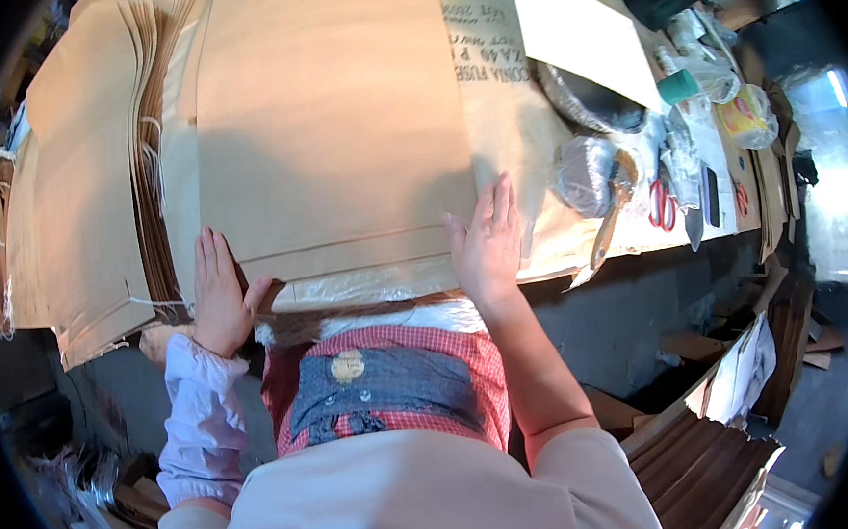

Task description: The person repeatedly applies glue to the edge of a flat cardboard sheet using a brush, then presses a thin strip along the glued edge. The person handles multiple cardboard sheets one at a time, stacking them on a workbench in a cluttered workshop.

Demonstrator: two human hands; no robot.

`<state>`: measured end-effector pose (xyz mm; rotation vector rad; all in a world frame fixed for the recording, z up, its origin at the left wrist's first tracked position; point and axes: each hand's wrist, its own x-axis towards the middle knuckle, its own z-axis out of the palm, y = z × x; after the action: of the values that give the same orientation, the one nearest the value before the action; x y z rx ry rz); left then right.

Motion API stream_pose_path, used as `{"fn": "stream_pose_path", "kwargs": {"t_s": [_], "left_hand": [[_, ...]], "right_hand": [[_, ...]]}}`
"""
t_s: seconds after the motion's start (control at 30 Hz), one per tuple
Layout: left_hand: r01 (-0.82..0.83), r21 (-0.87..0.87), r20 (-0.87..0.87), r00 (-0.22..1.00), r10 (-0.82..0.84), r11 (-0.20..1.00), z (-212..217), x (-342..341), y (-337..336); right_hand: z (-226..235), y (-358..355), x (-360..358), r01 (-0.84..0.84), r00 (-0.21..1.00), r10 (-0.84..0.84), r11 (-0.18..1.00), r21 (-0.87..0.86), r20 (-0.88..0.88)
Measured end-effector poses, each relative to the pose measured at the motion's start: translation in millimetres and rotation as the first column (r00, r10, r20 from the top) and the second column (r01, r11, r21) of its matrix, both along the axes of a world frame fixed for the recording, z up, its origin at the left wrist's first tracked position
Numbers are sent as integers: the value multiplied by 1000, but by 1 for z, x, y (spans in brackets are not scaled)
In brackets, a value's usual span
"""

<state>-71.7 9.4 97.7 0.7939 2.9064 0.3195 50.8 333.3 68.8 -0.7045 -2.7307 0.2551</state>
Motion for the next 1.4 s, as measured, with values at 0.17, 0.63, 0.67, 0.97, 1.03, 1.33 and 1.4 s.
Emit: {"fn": "stream_pose_path", "kwargs": {"t_s": [0.17, 0.63, 0.67, 0.97, 1.03, 1.33, 1.4], "left_hand": [[-40, 154, 7, 999, 39, 987, -10, 1, -5], [-33, 147, -197, 978, 62, 989, -15, 2, -15], [-32, 139, -203, 977, 61, 990, -15, 1, -14], [-378, 615, 242, 926, 290, 692, 0, 1, -23], [-705, 580, 718, 679, 154, 407, 14, 6, -33], [-4, 527, -500, 807, 314, 850, 53, 36, -92], [-104, 586, -567, 656, 498, 804, 51, 28, -133]], "right_hand": [[5, -5, -6, -44, 990, 44, 999, 9, -131], [8, -2, -3, 26, 993, -45, 985, -172, -107], [12, -7, -4, -2, 994, -6, 997, -71, -112], [46, 29, 17, -219, 914, -346, 17, -976, -211], [83, 40, 33, -198, 980, -37, -153, -968, -195], [36, -67, -6, -196, 980, 133, 727, -658, -145], [45, -101, -36, -331, 943, 192, 593, -734, -270]]}}
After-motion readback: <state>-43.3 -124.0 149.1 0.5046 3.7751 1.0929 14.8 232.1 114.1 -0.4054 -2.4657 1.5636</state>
